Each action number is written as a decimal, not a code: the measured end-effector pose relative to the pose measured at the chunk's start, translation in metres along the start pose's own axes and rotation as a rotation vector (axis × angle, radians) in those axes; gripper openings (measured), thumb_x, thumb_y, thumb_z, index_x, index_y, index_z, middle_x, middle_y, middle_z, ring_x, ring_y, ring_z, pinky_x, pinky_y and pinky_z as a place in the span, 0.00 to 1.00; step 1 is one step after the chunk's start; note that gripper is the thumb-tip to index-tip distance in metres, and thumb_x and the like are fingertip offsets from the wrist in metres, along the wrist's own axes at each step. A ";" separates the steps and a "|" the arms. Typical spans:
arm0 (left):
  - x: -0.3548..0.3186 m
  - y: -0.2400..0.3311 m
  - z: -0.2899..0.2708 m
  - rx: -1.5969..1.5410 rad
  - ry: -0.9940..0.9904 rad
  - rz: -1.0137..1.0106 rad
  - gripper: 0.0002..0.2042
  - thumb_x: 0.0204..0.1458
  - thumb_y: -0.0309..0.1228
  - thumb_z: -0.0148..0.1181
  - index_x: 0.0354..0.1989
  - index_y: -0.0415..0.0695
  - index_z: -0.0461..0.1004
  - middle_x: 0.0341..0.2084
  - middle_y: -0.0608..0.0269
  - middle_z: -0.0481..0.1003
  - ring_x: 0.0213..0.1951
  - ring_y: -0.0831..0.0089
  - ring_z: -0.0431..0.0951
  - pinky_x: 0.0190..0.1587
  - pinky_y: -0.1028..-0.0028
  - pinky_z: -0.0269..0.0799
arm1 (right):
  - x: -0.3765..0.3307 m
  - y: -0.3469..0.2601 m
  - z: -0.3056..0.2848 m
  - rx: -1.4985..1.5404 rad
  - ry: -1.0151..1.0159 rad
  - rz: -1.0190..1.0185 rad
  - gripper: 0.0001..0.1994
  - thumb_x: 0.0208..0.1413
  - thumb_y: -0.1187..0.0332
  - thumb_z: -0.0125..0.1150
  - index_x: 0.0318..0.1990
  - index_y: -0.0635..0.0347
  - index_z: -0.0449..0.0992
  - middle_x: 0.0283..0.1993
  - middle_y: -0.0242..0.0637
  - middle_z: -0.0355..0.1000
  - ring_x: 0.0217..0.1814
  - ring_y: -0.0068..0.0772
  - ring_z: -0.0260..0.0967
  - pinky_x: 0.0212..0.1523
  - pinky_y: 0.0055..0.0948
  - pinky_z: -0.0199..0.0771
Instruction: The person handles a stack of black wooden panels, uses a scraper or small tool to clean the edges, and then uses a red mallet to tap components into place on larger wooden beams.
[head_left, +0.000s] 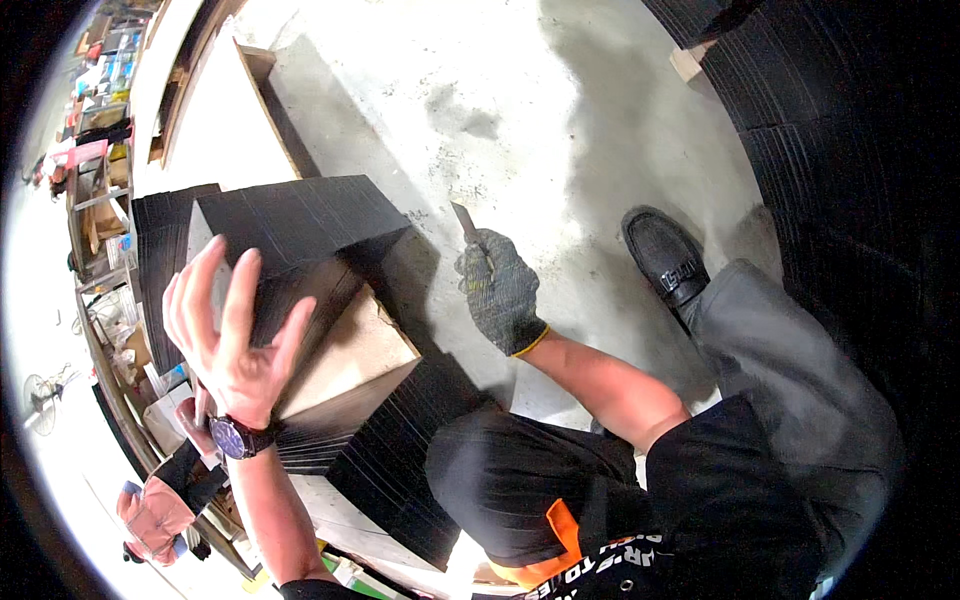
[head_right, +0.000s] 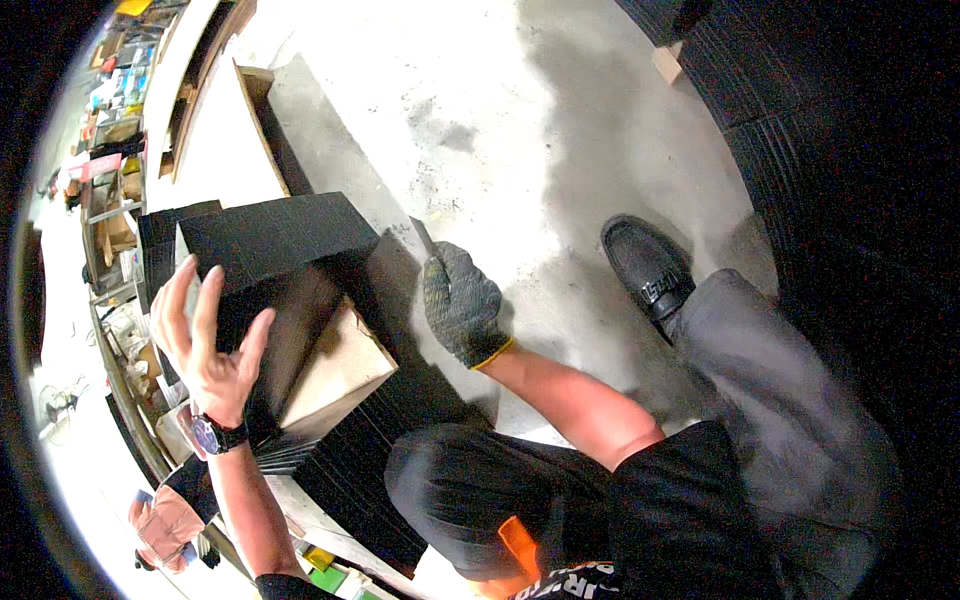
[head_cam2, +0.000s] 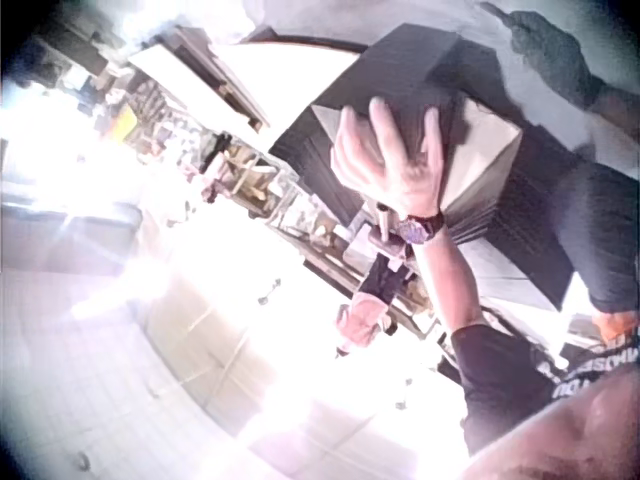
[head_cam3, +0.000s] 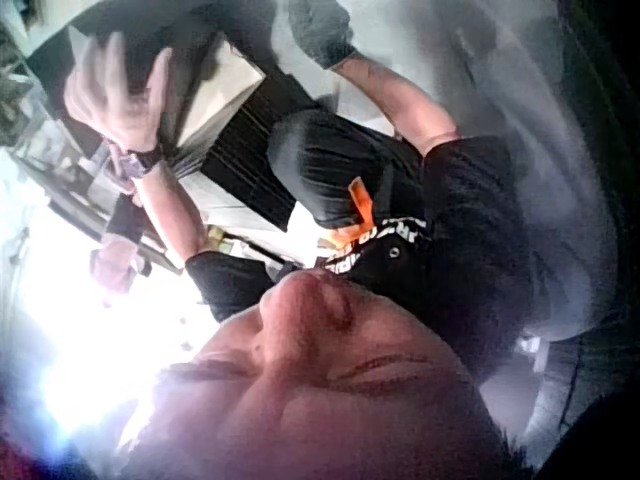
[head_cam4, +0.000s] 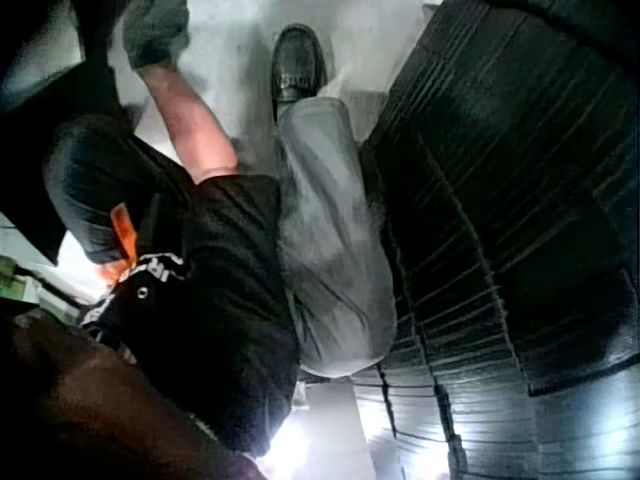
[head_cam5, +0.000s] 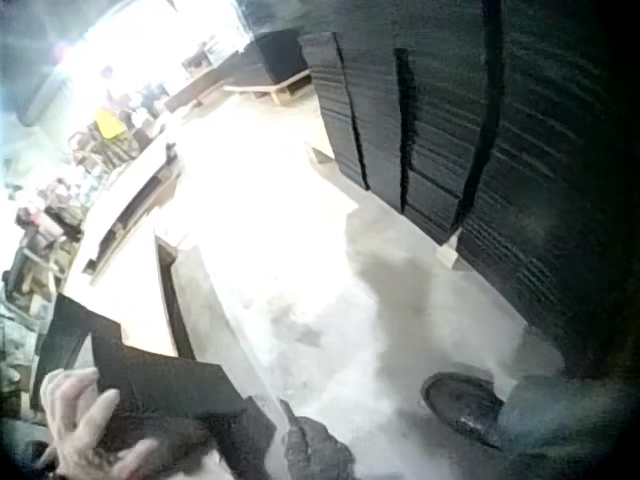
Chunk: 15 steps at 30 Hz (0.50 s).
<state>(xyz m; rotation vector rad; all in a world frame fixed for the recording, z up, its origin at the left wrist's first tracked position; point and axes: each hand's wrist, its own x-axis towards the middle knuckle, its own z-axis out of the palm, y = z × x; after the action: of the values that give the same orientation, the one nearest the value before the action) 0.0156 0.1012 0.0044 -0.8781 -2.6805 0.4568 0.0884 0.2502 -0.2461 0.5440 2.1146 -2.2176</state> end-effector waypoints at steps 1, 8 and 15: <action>0.007 0.001 0.003 0.049 -0.024 0.042 0.24 0.38 0.39 0.73 0.48 0.52 0.77 0.52 0.60 0.71 0.55 0.58 0.69 0.60 0.56 0.59 | 0.001 0.005 0.001 -0.033 0.016 0.001 0.13 0.64 0.65 0.50 0.51 0.62 0.68 0.30 0.35 0.74 0.28 0.21 0.71 0.30 0.25 0.74; 0.028 0.033 0.008 0.206 -0.111 0.122 0.09 0.44 0.30 0.66 0.35 0.48 0.80 0.37 0.70 0.78 0.55 0.65 0.72 0.64 0.53 0.50 | -0.005 0.021 -0.009 -0.117 0.030 -0.064 0.13 0.63 0.65 0.52 0.50 0.62 0.70 0.29 0.35 0.74 0.26 0.22 0.71 0.28 0.25 0.74; 0.015 0.061 0.097 0.273 -0.363 0.308 0.13 0.44 0.26 0.54 0.39 0.36 0.77 0.42 0.53 0.77 0.50 0.59 0.73 0.60 0.59 0.63 | 0.009 0.008 -0.011 -0.065 0.056 -0.002 0.13 0.63 0.64 0.53 0.49 0.63 0.70 0.29 0.36 0.75 0.27 0.22 0.72 0.27 0.26 0.74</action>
<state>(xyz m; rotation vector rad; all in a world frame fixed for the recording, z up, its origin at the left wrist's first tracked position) 0.0008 0.1370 -0.1047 -1.2256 -2.6986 1.1202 0.0850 0.2624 -0.2565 0.6079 2.2056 -2.1509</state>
